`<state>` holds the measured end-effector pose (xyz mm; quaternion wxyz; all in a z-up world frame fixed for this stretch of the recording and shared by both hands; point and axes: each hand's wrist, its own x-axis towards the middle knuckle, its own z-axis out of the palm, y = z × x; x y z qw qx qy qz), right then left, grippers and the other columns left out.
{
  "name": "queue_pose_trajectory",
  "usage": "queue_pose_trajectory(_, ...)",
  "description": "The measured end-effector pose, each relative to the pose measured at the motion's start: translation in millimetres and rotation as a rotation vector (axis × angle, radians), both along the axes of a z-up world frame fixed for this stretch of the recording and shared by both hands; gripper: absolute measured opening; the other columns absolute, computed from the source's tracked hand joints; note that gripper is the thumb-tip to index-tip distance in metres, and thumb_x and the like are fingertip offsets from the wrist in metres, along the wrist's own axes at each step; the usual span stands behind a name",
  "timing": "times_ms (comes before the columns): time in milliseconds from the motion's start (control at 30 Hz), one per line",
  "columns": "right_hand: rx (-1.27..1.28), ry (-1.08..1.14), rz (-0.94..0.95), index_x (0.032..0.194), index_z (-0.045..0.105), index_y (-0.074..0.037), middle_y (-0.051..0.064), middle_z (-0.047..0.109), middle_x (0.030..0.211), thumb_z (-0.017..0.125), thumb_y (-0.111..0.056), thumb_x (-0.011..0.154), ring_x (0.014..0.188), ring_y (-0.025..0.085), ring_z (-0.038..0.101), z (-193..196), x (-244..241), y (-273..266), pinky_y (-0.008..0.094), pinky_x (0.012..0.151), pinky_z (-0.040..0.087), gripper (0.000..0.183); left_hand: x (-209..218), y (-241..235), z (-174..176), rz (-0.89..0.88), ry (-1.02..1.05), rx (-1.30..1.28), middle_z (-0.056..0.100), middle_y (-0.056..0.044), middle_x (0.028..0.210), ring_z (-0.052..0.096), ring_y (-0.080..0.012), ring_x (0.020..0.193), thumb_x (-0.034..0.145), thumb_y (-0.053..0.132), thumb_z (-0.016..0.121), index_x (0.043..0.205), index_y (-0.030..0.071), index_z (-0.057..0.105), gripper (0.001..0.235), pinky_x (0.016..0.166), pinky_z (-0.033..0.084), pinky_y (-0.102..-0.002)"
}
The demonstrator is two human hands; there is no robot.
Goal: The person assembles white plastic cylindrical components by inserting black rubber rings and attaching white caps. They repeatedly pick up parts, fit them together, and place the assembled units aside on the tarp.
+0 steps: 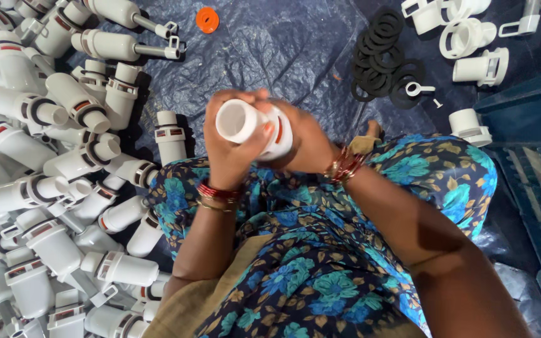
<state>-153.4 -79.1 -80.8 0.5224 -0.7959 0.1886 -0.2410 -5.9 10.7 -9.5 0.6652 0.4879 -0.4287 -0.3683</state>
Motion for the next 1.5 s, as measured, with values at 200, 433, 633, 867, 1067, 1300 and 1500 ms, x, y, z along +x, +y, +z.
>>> queue_pose_trajectory(200, 0.035, -0.012, 0.181, 0.135, 0.045, -0.001, 0.017, 0.07, 0.116, 0.096, -0.039, 0.056, 0.105, 0.033, 0.073, 6.4, -3.2, -14.0, 0.041, 0.093, 0.057, 0.101, 17.5, -12.2, -19.1, -0.299, 0.14, -0.093, 0.066, -0.009, 0.094, 0.064, -0.0207, 0.095, 0.088, 0.004, 0.083, 0.109, 0.006, 0.056, 0.034, 0.097, 0.054, -0.041)
queue_pose_trajectory(433, -0.461, 0.004, -0.244, 0.135, 0.052, -0.003, 0.017, 0.07, 0.124, 0.097, -0.037, 0.079, 0.109, 0.038, 0.07, 7.5, 7.8, 2.0, 0.046, 0.096, 0.056, 0.079, -11.8, -1.5, -30.9, 0.269, 0.152, 0.008, 0.067, -0.009, 0.107, 0.064, -0.0224, 0.113, 0.084, 0.007, 0.077, 0.114, 0.008, 0.052, 0.039, 0.109, 0.049, -0.043)
queue_pose_trajectory(633, -0.036, 0.012, 0.203, 0.136, 0.05, 0.003, 0.021, 0.068, 0.116, 0.098, -0.044, 0.051, 0.103, 0.039, 0.07, 8.4, 0.4, -24.2, 0.047, 0.089, 0.055, 0.108, 8.4, 0.4, -24.7, -0.077, 0.244, -0.069, 0.066, -0.01, 0.098, 0.064, -0.0227, 0.102, 0.09, 0.01, 0.084, 0.11, 0.005, 0.056, 0.035, 0.109, 0.048, -0.044)
queue_pose_trajectory(867, -0.322, 0.042, -0.237, 0.138, 0.052, -0.002, 0.021, 0.068, 0.123, 0.098, -0.041, 0.064, 0.109, 0.04, 0.069, 4.0, 10.5, 8.1, 0.046, 0.093, 0.057, 0.095, 1.1, -3.4, -31.7, 0.266, 0.271, 0.084, 0.066, -0.008, 0.104, 0.064, -0.0244, 0.109, 0.082, 0.016, 0.081, 0.112, 0.007, 0.055, 0.04, 0.103, 0.052, -0.043)
queue_pose_trajectory(1067, -0.169, -0.04, -0.014, 0.134, 0.053, 0.002, 0.021, 0.068, 0.12, 0.094, -0.04, 0.057, 0.104, 0.041, 0.068, 9.4, 3.3, -6.7, 0.047, 0.087, 0.056, 0.097, 0.4, 4.9, -25.8, 0.055, 0.298, -0.017, 0.066, -0.011, 0.105, 0.063, -0.0279, 0.115, 0.085, 0.017, 0.085, 0.113, 0.005, 0.056, 0.042, 0.108, 0.05, -0.046)
queue_pose_trajectory(1300, -0.444, -0.096, -0.313, 0.128, 0.058, 0.0, 0.018, 0.069, 0.123, 0.092, -0.038, 0.073, 0.108, 0.037, 0.069, 9.3, 9.4, 13.5, 0.047, 0.093, 0.056, 0.075, -13.7, 0.9, -25.5, 0.338, 0.149, -0.008, 0.067, -0.01, 0.106, 0.065, -0.0288, 0.117, 0.084, 0.02, 0.084, 0.111, 0.006, 0.057, 0.041, 0.113, 0.049, -0.048)
queue_pose_trajectory(1500, -0.479, -0.159, -0.289, 0.125, 0.06, 0.0, 0.017, 0.069, 0.121, 0.091, -0.039, 0.078, 0.109, 0.035, 0.07, 15.7, 3.1, 13.3, 0.047, 0.098, 0.057, 0.068, -9.3, 11.9, -17.2, 0.216, -0.048, -0.102, 0.065, -0.008, 0.104, 0.068, -0.0257, 0.105, 0.09, 0.019, 0.084, 0.108, 0.006, 0.059, 0.034, 0.106, 0.054, -0.047)
